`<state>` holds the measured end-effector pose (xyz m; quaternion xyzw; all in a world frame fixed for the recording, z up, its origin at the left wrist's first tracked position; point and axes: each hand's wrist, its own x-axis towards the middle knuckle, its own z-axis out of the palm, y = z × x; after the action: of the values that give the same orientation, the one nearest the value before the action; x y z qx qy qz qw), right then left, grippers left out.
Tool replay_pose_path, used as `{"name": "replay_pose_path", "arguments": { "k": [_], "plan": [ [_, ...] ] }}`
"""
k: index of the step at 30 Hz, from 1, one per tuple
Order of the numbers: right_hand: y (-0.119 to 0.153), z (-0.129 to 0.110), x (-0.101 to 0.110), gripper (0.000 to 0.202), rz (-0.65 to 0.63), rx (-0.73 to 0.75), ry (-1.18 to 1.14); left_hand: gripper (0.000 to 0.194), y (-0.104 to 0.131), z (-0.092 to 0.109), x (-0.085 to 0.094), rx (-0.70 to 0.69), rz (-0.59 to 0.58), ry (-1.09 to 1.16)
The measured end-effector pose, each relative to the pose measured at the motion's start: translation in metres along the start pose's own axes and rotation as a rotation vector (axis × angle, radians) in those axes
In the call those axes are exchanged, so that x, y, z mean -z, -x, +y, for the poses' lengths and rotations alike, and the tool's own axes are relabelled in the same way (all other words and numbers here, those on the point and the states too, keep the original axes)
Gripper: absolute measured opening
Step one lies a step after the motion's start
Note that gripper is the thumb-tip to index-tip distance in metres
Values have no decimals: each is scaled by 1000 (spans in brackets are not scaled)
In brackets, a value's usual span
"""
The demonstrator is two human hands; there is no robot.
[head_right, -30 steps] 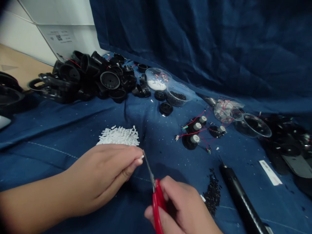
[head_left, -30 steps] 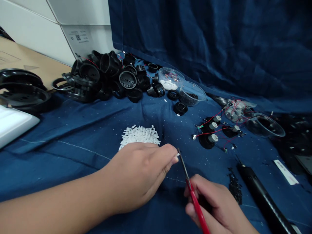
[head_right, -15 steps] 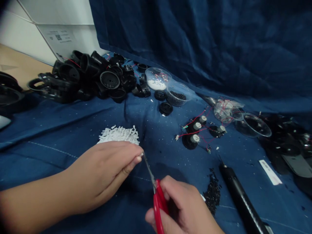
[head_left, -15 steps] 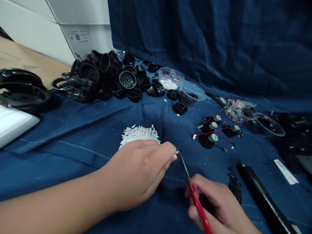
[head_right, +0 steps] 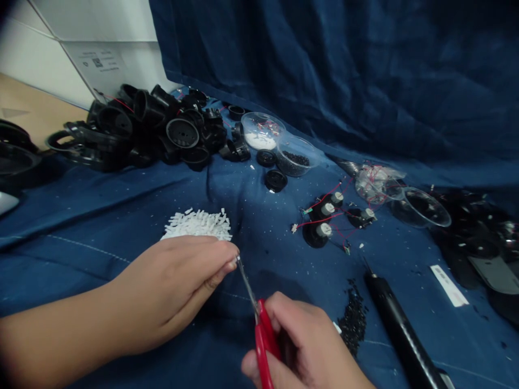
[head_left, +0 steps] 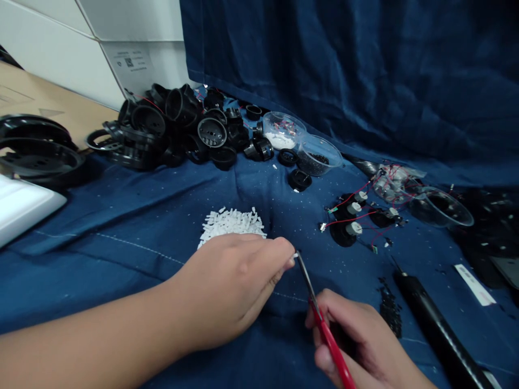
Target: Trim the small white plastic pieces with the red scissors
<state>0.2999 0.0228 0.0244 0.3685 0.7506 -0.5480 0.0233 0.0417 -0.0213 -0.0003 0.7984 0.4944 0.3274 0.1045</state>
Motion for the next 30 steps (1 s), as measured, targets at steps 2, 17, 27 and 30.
{"name": "replay_pose_path", "arguments": {
  "k": [2, 17, 27, 30],
  "plan": [
    [-1, 0, 0, 39, 4, 14, 5, 13, 0, 0, 0, -2, 3, -3],
    [-2, 3, 0, 31, 7, 55, 26, 14, -2, 0, 0, 8, 1, 16],
    [-4, -1, -2, 38, 41, 37, 21, 13, 0, 1, 0, 7, 12, -3],
    [-3, -2, -4, 33, 53, 45, 13, 11, 0, 0, 0, 1, 1, 13]
  ]
}}
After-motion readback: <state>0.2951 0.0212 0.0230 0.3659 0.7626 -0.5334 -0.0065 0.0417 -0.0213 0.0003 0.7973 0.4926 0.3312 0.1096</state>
